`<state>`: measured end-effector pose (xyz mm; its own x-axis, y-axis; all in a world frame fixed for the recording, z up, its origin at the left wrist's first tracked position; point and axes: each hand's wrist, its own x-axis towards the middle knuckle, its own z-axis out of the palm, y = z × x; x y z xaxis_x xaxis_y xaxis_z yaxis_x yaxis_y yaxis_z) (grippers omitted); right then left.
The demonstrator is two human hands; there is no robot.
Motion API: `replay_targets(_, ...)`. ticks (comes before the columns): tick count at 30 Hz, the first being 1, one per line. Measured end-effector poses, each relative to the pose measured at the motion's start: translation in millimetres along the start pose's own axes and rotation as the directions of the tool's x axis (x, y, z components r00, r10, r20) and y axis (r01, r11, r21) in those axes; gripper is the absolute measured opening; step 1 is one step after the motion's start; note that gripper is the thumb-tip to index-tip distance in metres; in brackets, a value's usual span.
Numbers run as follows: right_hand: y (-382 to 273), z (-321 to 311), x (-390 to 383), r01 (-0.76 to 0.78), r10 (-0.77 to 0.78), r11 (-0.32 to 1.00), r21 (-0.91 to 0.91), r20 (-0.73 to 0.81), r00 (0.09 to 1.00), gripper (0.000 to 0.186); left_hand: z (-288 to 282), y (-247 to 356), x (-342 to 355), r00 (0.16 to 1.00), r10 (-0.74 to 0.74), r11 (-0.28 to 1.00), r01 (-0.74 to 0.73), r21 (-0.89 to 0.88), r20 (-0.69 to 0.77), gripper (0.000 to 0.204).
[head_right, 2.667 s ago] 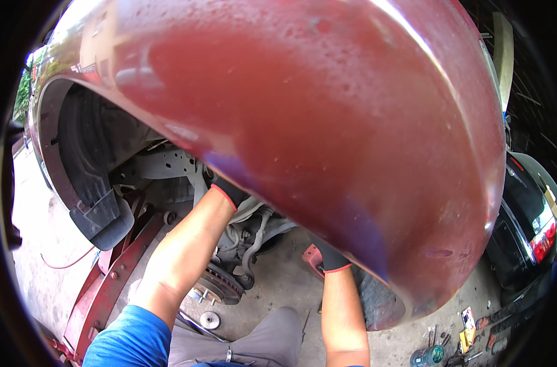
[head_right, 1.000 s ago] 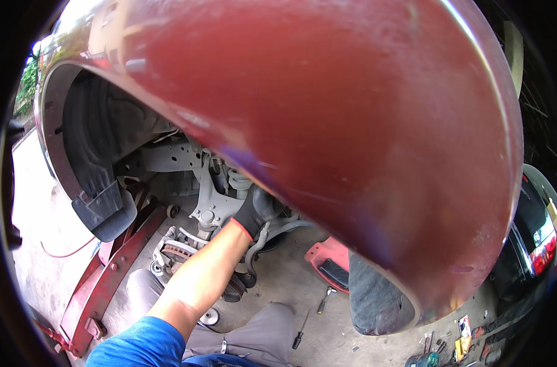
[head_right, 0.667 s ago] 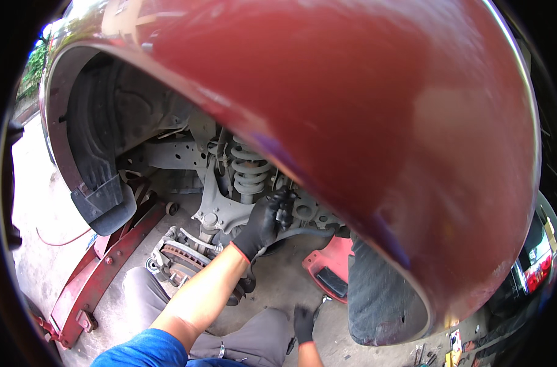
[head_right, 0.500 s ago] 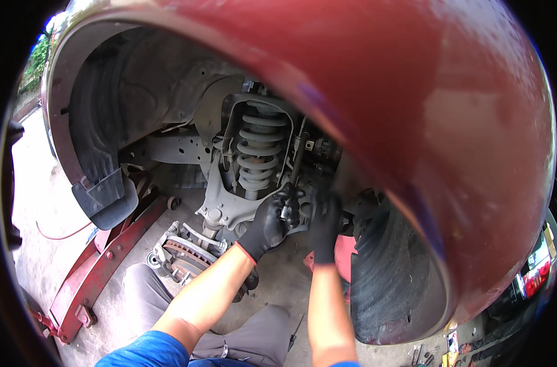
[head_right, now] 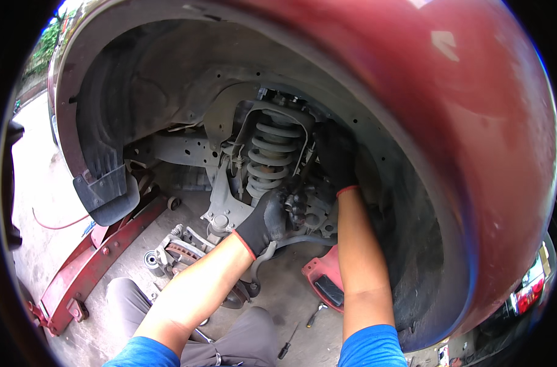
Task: The person works on the front wheel area of a red car, using a ratchet and other hand tools to remove bolts and components from the suspension and brake assembly. They handle the brake caliper, rotor, and coil spring area, then retrieve a new part from a box.
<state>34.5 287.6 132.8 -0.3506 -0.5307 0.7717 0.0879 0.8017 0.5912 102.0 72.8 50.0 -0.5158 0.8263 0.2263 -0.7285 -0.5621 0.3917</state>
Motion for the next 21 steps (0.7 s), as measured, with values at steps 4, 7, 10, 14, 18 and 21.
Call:
replay_targets(4,4.5,15.0,17.7,0.074,-0.071,0.997,-0.012,0.149,0.986,0.020,9.4,-1.9,-2.3,0.994,0.035,0.998,-0.028,0.062,-0.108,0.037)
replay_targets(7,11.5,22.5,25.9,0.079,-0.085,0.996,0.031,0.333,0.939,0.020,17.0,-1.7,-5.0,0.995,0.071,0.991,-0.062,0.116,-0.074,0.036)
replay_targets(10,16.5,26.4,35.8,-0.196,0.092,0.945,0.261,0.363,0.927,0.022,19.7,2.9,-7.9,0.979,-0.050,0.996,0.064,0.066,-0.200,0.032)
replay_targets(14,22.6,24.4,60.4,-0.494,0.157,0.830,0.261,0.739,0.655,0.052,16.7,8.9,-7.5,0.989,-0.012,0.988,0.034,0.147,-0.148,0.027)
replay_targets(18,22.5,13.6,65.9,-0.766,0.300,0.603,0.220,0.828,0.474,0.054,14.9,1.9,-0.2,0.981,0.064,0.981,-0.028,0.192,-0.181,0.023)
replay_targets(21,21.6,11.9,64.6,-0.810,0.303,0.523,0.266,0.830,0.468,0.057,15.0,-3.2,5.0,0.985,0.094,0.985,-0.070,0.159,-0.145,0.021)
